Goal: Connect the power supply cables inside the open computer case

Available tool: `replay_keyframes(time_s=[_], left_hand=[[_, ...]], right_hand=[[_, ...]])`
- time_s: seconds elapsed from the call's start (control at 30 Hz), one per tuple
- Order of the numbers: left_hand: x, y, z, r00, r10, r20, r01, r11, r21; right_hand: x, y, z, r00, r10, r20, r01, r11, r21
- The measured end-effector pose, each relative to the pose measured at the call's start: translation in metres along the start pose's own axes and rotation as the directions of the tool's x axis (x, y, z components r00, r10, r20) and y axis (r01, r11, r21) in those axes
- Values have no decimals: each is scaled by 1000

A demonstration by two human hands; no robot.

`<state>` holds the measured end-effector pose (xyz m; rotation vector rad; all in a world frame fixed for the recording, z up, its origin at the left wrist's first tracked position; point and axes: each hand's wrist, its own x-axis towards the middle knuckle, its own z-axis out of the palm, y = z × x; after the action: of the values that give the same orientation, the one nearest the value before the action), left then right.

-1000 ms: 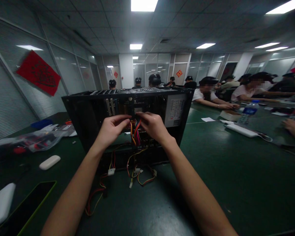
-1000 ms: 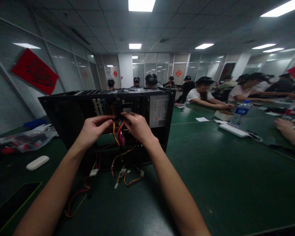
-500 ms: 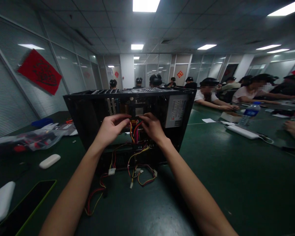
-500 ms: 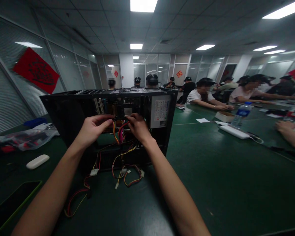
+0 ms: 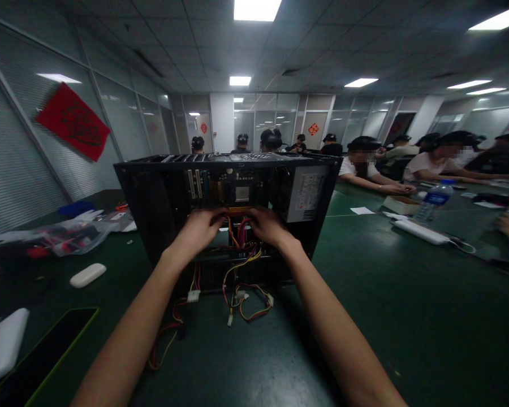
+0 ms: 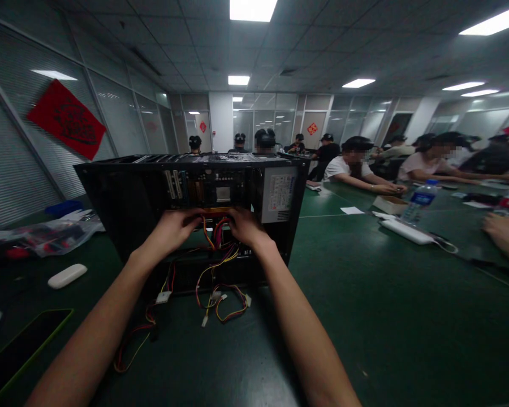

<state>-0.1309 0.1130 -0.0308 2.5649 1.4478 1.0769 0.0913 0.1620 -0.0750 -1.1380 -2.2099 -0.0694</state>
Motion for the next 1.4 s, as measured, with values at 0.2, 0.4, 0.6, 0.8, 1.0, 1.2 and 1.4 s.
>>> replay_keyframes(time_s=[0.2, 0.4, 0.6, 0.8, 1.0, 1.2, 1.4], left_hand=[[0, -12, 30, 992, 56, 114, -84, 964, 254], [17, -19, 57, 980, 37, 193, -89, 960, 266], [30, -28, 69, 982, 19, 188, -65, 968, 242], [29, -33, 70, 981, 45, 187, -85, 974, 212], [30, -35, 71, 980, 43, 195, -89, 968, 234], [30, -32, 72, 976, 28, 217, -88, 958, 272], [30, -28, 72, 975, -11, 222, -69, 934, 350]], right_hand=[[-1, 8, 3, 980, 100, 174, -78, 988, -131], [-5, 6, 5, 964, 151, 220, -104, 972, -212], [-7, 5, 10, 968, 160, 192, -113, 966, -232], [-7, 6, 16, 973, 137, 188, -92, 969, -230], [-7, 4, 16, 971, 130, 202, -81, 969, -235], [-7, 4, 15, 968, 137, 210, -84, 966, -243], [-8, 3, 12, 968, 132, 213, -79, 967, -240]])
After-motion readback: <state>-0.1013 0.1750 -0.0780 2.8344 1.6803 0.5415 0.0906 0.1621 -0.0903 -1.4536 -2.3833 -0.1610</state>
